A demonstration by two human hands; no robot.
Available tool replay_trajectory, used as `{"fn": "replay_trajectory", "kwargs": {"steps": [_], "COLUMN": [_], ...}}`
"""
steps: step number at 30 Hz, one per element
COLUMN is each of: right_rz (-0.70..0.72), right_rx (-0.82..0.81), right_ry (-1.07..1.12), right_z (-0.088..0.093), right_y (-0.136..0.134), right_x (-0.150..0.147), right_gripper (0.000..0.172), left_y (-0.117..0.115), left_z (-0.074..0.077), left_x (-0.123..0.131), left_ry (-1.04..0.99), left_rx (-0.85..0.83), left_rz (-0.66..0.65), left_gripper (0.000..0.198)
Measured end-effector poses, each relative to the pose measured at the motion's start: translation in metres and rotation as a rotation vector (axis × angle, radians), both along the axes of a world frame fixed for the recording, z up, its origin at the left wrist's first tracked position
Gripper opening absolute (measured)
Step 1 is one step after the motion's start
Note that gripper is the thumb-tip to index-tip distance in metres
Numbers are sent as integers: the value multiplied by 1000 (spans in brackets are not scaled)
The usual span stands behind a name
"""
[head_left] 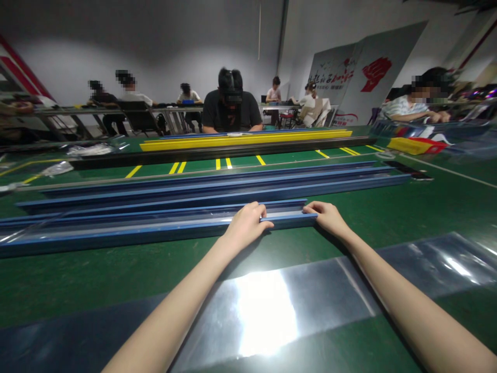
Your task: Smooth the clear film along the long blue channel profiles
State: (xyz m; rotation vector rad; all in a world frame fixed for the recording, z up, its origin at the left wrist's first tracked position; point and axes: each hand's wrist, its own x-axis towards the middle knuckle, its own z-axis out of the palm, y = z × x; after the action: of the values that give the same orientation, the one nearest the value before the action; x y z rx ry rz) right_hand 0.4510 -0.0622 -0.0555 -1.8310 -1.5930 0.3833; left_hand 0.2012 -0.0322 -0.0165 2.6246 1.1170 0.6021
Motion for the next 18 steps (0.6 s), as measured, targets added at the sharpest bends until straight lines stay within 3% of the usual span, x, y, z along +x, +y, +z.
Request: {"fn": "replay_trajectory", "kwargs": {"steps": [8, 18], "right_rz": [5, -21], "right_rx": [-2, 34], "right_ry": [-5, 67], "right_z": [1, 3], "right_y": [0, -1], "right_x": [1, 1], "right_gripper": [27, 26], "left_y": [-3, -8], "left_z": [1, -3], "left_x": [-1, -2], "left_ry": [39, 153], "left_rx": [12, 178], "left_rz": [45, 27], "left_gripper": [20, 21]}}
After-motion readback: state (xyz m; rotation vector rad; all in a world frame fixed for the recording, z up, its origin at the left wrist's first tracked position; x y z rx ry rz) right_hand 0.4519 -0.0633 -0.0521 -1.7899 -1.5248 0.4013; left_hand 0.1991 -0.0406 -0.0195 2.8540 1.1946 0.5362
